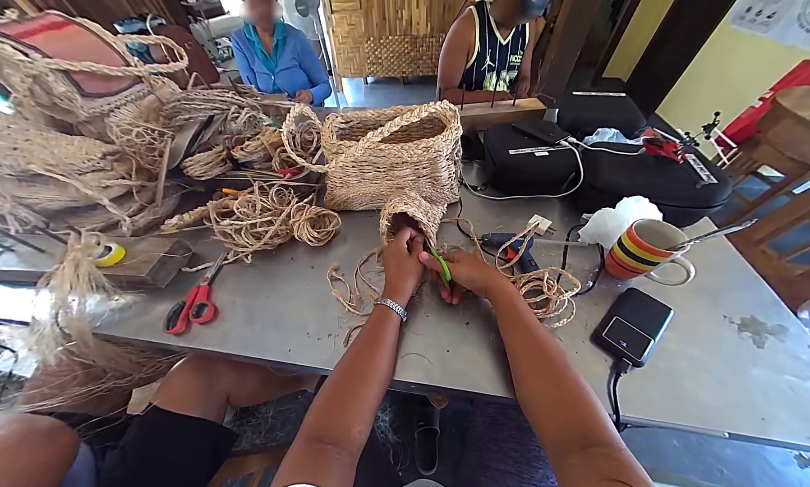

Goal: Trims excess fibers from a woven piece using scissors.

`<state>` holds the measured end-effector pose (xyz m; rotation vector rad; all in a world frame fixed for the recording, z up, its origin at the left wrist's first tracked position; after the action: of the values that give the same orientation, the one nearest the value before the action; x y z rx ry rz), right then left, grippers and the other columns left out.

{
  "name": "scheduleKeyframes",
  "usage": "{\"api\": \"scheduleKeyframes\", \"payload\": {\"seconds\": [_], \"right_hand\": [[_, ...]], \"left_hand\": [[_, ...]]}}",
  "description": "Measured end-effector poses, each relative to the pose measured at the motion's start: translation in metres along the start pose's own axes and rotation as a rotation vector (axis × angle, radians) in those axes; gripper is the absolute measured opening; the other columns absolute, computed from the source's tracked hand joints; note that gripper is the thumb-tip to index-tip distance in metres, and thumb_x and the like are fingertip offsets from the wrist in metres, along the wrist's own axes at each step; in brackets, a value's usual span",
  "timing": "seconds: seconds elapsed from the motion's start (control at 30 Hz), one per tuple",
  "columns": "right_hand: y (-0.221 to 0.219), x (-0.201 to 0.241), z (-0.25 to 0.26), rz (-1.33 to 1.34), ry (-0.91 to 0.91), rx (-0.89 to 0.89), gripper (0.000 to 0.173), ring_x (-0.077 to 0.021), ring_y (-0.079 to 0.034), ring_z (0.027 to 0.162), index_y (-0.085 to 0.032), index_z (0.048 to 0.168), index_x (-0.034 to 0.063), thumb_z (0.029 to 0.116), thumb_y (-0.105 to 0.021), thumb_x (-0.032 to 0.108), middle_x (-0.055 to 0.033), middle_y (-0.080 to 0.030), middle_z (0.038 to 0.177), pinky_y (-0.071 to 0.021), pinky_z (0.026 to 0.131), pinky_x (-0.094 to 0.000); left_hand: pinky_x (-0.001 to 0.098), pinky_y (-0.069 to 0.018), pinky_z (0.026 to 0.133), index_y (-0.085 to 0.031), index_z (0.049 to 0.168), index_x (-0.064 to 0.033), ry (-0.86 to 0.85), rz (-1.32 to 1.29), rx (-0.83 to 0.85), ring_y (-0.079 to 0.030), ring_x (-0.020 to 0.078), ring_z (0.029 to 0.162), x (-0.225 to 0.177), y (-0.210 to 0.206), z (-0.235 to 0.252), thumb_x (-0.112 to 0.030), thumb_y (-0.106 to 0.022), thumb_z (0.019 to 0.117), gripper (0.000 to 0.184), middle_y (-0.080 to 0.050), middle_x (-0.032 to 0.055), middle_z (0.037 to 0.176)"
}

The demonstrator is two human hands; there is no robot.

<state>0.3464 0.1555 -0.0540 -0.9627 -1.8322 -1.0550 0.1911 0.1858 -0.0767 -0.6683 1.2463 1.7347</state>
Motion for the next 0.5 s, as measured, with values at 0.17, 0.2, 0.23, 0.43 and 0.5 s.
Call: {"api": "scheduleKeyframes", "payload": {"seconds": [0.17, 0.2, 0.23, 0.43, 0.5], "right_hand": [[-0.001, 0.000, -0.002, 0.004, 0.006, -0.001, 0.057, -0.0125, -0.060, 0.050, -0.061, 0.098, 0.0015, 0.1044, -0.048, 0.057, -0.0041, -0.058, 0.061, -0.0532, 0.050, -0.0261], [0.000, -0.001, -0.001, -0.008, 0.021, -0.003, 0.054, -0.0107, -0.058, 0.049, -0.061, 0.098, 0.0024, 0.1046, -0.050, 0.055, -0.0025, -0.056, 0.061, -0.0512, 0.049, -0.0246], [0.001, -0.002, 0.001, -0.017, 0.035, -0.006, 0.050, -0.0088, -0.054, 0.049, -0.061, 0.099, 0.0036, 0.1048, -0.051, 0.052, -0.0007, -0.053, 0.062, -0.0478, 0.048, -0.0230], [0.007, 0.001, -0.014, -0.098, -0.025, 0.133, 0.048, -0.0099, -0.059, 0.052, -0.062, 0.104, 0.0014, 0.1055, -0.053, 0.048, -0.0015, -0.057, 0.063, -0.0533, 0.053, -0.0246], [0.015, 0.005, -0.028, -0.097, 0.015, 0.233, 0.044, -0.0096, -0.062, 0.052, -0.062, 0.102, 0.0006, 0.1061, -0.054, 0.043, -0.0013, -0.059, 0.061, -0.0556, 0.053, -0.0247]], "left_hand": [[0.0502, -0.0515, 0.067, -0.064, 0.105, -0.0061, -0.033, 0.013, 0.006, -0.063, 0.0292, 0.077, -0.002, -0.002, 0.000, -0.022, -0.051, 0.1064, 0.021, -0.065, 0.0144, 0.090], [0.0502, -0.0514, 0.067, -0.064, 0.105, -0.0057, -0.031, 0.008, 0.007, -0.063, 0.0292, 0.077, -0.002, -0.001, 0.001, -0.022, -0.051, 0.1064, 0.021, -0.064, 0.0146, 0.090], [0.0507, -0.0518, 0.067, -0.064, 0.104, -0.0049, -0.030, 0.009, 0.009, -0.063, 0.0296, 0.078, -0.002, -0.001, 0.001, -0.022, -0.051, 0.1063, 0.021, -0.064, 0.0153, 0.090], [0.0503, -0.0512, 0.066, -0.062, 0.106, -0.0049, -0.001, 0.003, -0.036, -0.062, 0.0289, 0.074, 0.005, 0.013, 0.002, -0.030, -0.051, 0.1067, 0.027, -0.064, 0.0152, 0.088], [0.0475, -0.0552, 0.064, -0.062, 0.112, -0.0044, 0.042, -0.052, -0.044, -0.065, 0.0261, 0.069, 0.006, 0.027, -0.002, -0.032, -0.050, 0.1063, 0.031, -0.067, 0.0144, 0.086]]}}
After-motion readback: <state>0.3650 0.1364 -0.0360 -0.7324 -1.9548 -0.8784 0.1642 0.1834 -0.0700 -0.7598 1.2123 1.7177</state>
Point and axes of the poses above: each hand's wrist, its own z-axis towards the middle knuckle, its own y-axis out of the back of the hand, x = y × z, the point moved 1 cm from there along z, towards the middle knuckle
